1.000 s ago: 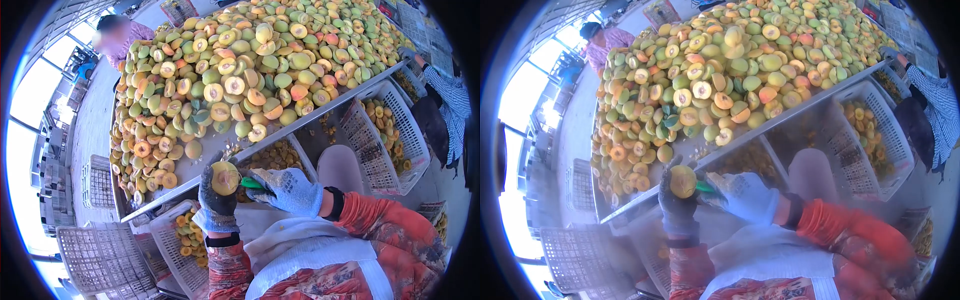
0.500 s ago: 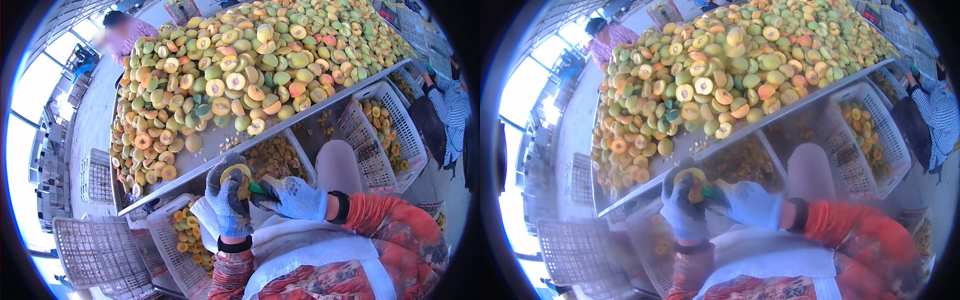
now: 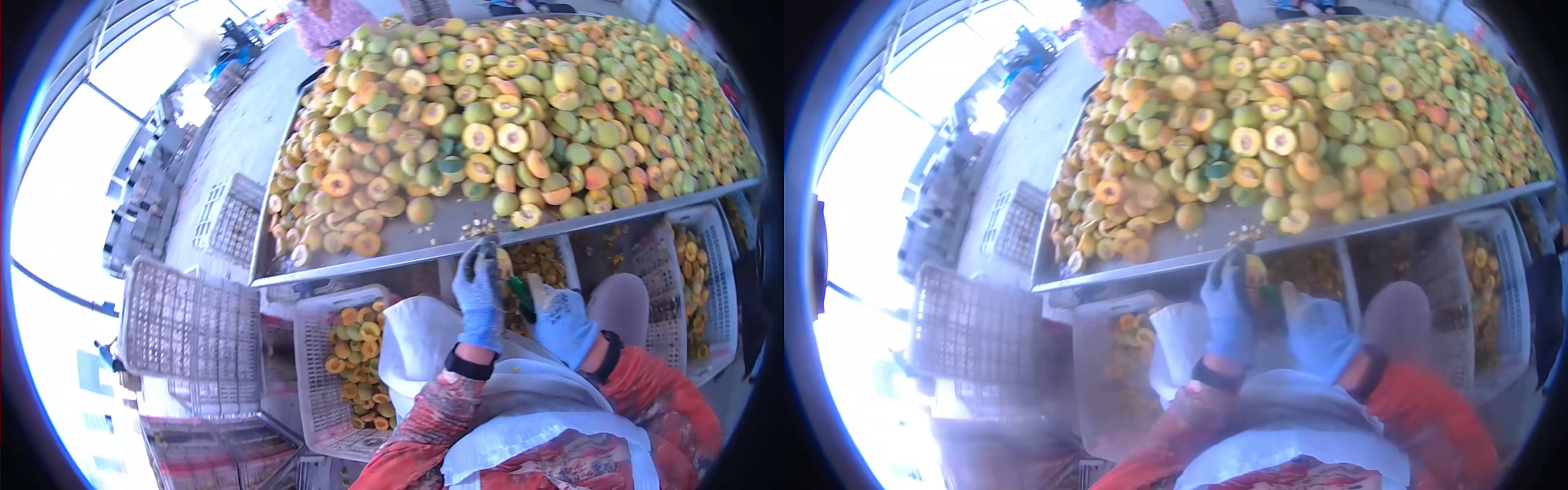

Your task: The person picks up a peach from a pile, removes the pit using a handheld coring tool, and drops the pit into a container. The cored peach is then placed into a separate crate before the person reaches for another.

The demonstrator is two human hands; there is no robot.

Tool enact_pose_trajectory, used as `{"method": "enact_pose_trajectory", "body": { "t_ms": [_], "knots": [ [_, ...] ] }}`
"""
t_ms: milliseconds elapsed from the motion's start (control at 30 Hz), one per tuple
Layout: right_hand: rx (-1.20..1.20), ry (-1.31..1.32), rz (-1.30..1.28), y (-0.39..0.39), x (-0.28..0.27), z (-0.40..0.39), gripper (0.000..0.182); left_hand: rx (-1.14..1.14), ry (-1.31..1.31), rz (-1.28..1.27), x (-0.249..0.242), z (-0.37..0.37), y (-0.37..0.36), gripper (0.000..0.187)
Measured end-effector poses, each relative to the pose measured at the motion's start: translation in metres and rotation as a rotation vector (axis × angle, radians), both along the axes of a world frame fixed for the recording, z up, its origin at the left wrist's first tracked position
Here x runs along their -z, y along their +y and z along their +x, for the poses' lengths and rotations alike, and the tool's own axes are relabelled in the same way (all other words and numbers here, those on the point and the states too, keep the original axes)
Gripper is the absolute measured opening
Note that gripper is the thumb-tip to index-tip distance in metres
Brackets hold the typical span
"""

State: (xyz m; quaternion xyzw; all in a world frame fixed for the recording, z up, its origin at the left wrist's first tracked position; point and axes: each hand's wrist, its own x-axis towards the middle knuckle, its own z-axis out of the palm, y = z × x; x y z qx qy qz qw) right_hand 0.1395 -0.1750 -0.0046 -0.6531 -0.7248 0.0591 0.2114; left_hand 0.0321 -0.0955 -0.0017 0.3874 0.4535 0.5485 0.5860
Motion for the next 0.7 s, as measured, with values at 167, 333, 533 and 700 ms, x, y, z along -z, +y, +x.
{"method": "enact_pose_trajectory", "body": {
  "t_ms": [167, 333, 533, 700],
  "knots": [
    [-0.109, 0.803, -0.383, 0.006, -0.025, -0.010, 0.045, -0.084, 0.372, 0.563, 0.018, -0.015, 0.000, 0.028],
    [-0.198, 1.015, -0.411, 0.019, -0.008, -0.016, 0.039, -0.103, 0.565, 0.433, 0.001, -0.026, 0.002, 0.026],
    [-0.311, 0.827, -0.484, 0.023, -0.014, -0.012, 0.047, -0.209, 0.480, 0.548, -0.007, -0.040, -0.002, 0.024],
    [-0.310, 1.150, -0.614, 0.035, -0.006, 0.005, 0.051, -0.093, 0.263, 0.455, 0.001, -0.040, 0.007, 0.027]
  ]
}}
